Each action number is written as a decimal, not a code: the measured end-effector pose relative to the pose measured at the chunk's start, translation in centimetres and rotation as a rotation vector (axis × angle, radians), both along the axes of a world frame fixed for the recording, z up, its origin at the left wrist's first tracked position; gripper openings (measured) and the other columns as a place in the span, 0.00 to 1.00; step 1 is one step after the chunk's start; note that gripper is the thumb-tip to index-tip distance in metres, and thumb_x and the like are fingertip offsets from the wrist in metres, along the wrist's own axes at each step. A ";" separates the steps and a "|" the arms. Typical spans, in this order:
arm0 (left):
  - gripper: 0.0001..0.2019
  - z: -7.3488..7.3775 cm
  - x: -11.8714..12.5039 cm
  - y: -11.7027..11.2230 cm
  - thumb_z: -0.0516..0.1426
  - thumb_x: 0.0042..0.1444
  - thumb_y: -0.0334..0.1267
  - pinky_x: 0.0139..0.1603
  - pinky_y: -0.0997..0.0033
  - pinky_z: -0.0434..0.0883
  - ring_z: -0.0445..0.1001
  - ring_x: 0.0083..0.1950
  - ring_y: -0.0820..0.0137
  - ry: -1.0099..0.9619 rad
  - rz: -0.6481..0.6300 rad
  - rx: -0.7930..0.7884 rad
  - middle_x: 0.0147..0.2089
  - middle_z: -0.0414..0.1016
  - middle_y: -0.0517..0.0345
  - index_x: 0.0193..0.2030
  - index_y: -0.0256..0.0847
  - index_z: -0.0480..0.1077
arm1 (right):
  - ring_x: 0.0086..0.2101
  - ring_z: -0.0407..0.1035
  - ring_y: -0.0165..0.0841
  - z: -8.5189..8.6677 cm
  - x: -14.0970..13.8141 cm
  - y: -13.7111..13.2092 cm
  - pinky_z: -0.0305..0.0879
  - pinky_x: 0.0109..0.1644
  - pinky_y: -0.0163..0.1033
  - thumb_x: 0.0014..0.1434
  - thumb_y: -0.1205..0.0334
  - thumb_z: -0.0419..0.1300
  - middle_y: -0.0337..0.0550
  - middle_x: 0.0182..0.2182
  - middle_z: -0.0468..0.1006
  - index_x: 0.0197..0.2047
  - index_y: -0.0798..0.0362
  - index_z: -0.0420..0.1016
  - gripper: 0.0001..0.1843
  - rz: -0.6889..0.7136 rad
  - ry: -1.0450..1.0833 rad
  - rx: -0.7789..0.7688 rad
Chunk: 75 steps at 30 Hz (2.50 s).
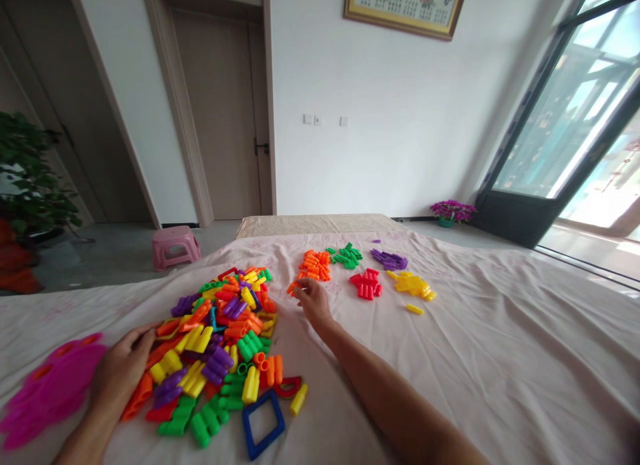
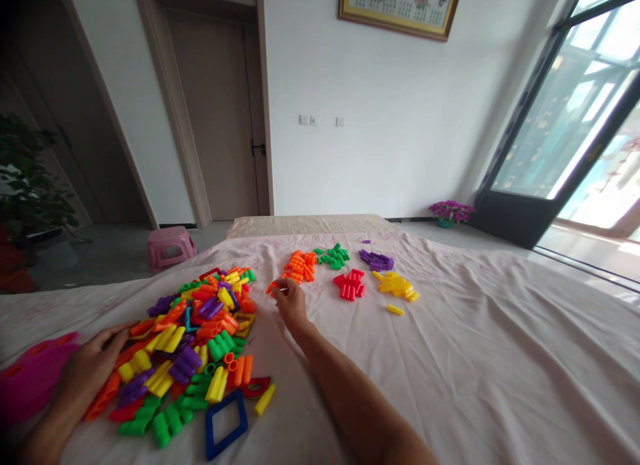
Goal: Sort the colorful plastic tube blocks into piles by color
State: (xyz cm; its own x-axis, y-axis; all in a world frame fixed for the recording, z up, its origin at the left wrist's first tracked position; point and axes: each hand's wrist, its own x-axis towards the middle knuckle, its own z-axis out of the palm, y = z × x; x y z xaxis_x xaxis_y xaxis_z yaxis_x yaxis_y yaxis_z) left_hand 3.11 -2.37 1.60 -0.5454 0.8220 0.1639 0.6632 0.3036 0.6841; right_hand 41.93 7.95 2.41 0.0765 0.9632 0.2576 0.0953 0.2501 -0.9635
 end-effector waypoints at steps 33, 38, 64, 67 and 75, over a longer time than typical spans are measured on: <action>0.24 -0.5 -0.4 0.2 0.47 0.62 0.54 0.40 0.61 0.71 0.79 0.46 0.53 -0.009 -0.010 -0.010 0.48 0.82 0.48 0.53 0.43 0.76 | 0.32 0.72 0.33 0.4 -1.4 -1.5 0.61 0.35 0.34 0.61 0.59 0.60 0.41 0.32 0.81 0.40 0.50 0.82 0.10 0.063 -0.547 0.104; 0.25 -0.7 -0.3 0.2 0.45 0.63 0.55 0.41 0.61 0.71 0.79 0.47 0.54 0.017 -0.001 -0.021 0.47 0.82 0.48 0.53 0.45 0.75 | 0.28 0.72 0.32 0.1 1.2 0.8 0.64 0.32 0.34 0.58 0.55 0.58 0.43 0.29 0.80 0.35 0.55 0.80 0.14 0.008 -0.175 -0.023; 0.24 -0.4 0.1 0.1 0.47 0.62 0.55 0.47 0.60 0.71 0.77 0.51 0.54 -0.080 -0.010 -0.008 0.52 0.80 0.49 0.54 0.46 0.74 | 0.53 0.72 0.41 0.8 -3.1 -4.3 0.63 0.60 0.43 0.57 0.59 0.69 0.49 0.52 0.80 0.60 0.51 0.74 0.28 0.503 -0.698 0.498; 0.23 -0.8 -0.1 0.3 0.47 0.62 0.54 0.47 0.58 0.71 0.77 0.51 0.54 -0.065 -0.022 0.016 0.52 0.81 0.47 0.53 0.45 0.74 | 0.52 0.72 0.39 0.4 -3.2 -4.4 0.63 0.59 0.42 0.57 0.60 0.69 0.47 0.51 0.80 0.59 0.50 0.75 0.26 0.471 -0.695 0.478; 0.24 -0.4 0.1 -0.1 0.46 0.63 0.55 0.44 0.56 0.72 0.78 0.48 0.52 -0.025 -0.032 0.022 0.49 0.81 0.47 0.52 0.45 0.75 | 0.44 0.72 0.37 1.2 -3.3 -4.9 0.64 0.53 0.40 0.52 0.64 0.69 0.41 0.43 0.82 0.50 0.48 0.79 0.20 0.419 -0.644 0.388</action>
State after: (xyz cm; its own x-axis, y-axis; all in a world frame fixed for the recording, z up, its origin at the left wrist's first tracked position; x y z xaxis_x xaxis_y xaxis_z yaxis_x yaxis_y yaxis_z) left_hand 3.22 -2.50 1.21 -0.5230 0.8354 0.1690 0.6547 0.2668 0.7072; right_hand 38.64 3.02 3.63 -0.5398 0.7144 0.4453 0.4206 0.6871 -0.5924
